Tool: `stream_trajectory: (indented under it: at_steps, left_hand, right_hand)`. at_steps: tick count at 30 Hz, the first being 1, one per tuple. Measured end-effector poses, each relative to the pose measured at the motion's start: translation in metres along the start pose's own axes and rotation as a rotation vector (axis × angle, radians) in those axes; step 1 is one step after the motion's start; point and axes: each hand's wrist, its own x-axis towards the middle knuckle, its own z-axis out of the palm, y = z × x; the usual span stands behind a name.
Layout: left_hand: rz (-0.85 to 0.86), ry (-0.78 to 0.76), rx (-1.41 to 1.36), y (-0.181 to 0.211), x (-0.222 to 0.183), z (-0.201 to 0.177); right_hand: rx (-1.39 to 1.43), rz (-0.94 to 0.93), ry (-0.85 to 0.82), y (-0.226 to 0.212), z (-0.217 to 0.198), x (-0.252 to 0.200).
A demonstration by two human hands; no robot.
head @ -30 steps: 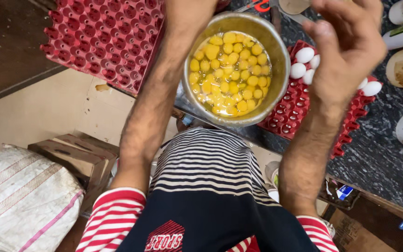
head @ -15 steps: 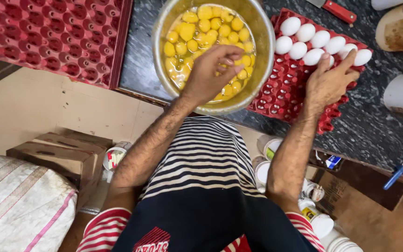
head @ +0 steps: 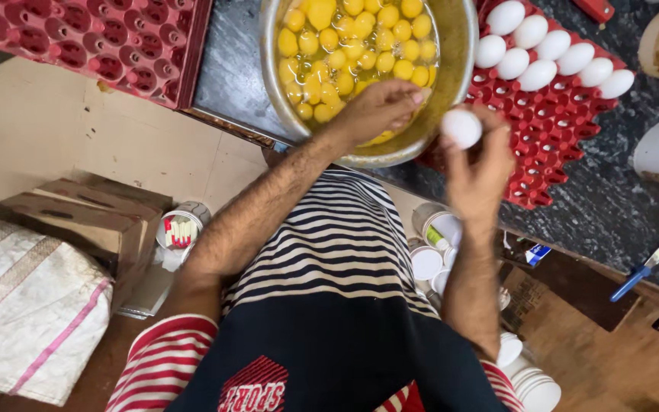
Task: The person cracks many eggs one by one by hand into a large metal bowl.
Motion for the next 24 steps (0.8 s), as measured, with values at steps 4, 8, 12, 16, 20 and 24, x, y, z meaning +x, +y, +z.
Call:
stream_trajectory:
  at_steps: [4, 8, 12, 16, 20, 24]
  left_hand:
    - [-0.117, -0.016, -0.108, 0.003, -0.004, 0.007]
    - [-0.002, -0.192, -0.297, 0.033, -0.019, 0.013]
    - [0.234, -0.104, -0.159, 0.062, -0.029, 0.011]
    - [0.319, -0.070, 0.016, 0.089, -0.044, 0.002]
    - [0.501, 0.166, 0.458, 0.112, -0.061, -0.004]
    - [0.598, 0.169, 0.459, 0.124, -0.063, -0.006]
  right_hand:
    - [-0.394, -0.029, -0.171, -0.037, 0.033, 0.008]
    - [-0.320, -0.052, -0.177, -0.054, 0.028, 0.020]
    - [-0.255, -0.267, -0.125, -0.070, 0.021, 0.029]
    - [-0.330, -0.306, -0.129, -0.079, 0.019, 0.038]
    - [-0.351, -0.413, -0.155, -0.076, 0.007, 0.049]
    - [-0.108, -0.214, -0.056, -0.058, 0.013, 0.059]
